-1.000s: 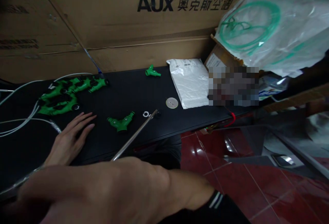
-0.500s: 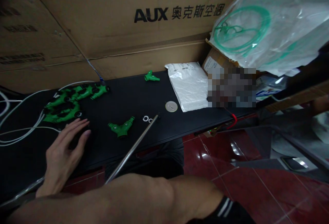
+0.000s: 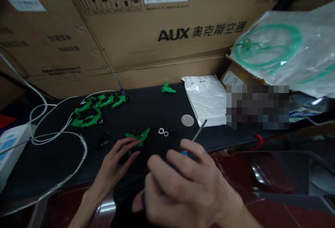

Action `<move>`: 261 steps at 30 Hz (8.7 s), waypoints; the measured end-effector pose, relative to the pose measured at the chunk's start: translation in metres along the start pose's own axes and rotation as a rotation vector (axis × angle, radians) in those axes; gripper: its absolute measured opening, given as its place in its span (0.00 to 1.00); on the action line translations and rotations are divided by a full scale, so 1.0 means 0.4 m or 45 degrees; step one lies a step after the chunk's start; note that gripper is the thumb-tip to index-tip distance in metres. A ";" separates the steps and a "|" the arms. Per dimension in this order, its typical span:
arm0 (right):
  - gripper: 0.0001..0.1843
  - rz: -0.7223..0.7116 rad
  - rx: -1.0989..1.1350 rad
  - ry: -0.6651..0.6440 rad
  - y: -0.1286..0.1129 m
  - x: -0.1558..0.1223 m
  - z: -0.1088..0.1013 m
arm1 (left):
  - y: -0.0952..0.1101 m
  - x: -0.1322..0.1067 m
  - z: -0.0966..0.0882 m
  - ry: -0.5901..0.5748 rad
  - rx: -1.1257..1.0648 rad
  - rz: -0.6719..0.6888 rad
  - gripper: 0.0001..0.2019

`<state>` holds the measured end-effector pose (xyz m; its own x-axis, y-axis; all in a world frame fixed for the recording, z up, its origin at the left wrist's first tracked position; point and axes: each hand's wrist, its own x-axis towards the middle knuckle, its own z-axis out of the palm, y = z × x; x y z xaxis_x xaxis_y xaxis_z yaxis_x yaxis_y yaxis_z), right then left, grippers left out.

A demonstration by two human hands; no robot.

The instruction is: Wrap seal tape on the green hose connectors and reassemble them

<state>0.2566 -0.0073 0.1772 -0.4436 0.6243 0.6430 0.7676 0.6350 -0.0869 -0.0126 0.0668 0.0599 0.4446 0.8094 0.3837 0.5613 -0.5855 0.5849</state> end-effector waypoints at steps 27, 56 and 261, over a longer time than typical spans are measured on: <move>0.20 0.625 -0.102 -0.038 0.285 -0.349 0.133 | -0.006 0.002 0.060 0.255 0.114 -0.054 0.09; 0.18 1.638 2.055 0.018 -0.055 0.066 0.413 | -0.024 0.029 0.000 0.309 -0.757 -0.576 0.09; 0.08 0.904 1.262 -0.585 0.178 0.204 0.330 | -0.098 0.219 -0.054 0.144 -0.227 0.181 0.20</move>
<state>0.2139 0.1487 0.1230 -0.3529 0.9326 -0.0755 0.3201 0.0445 -0.9463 -0.0106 0.1615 0.0861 0.4240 0.7250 0.5429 0.3622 -0.6851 0.6320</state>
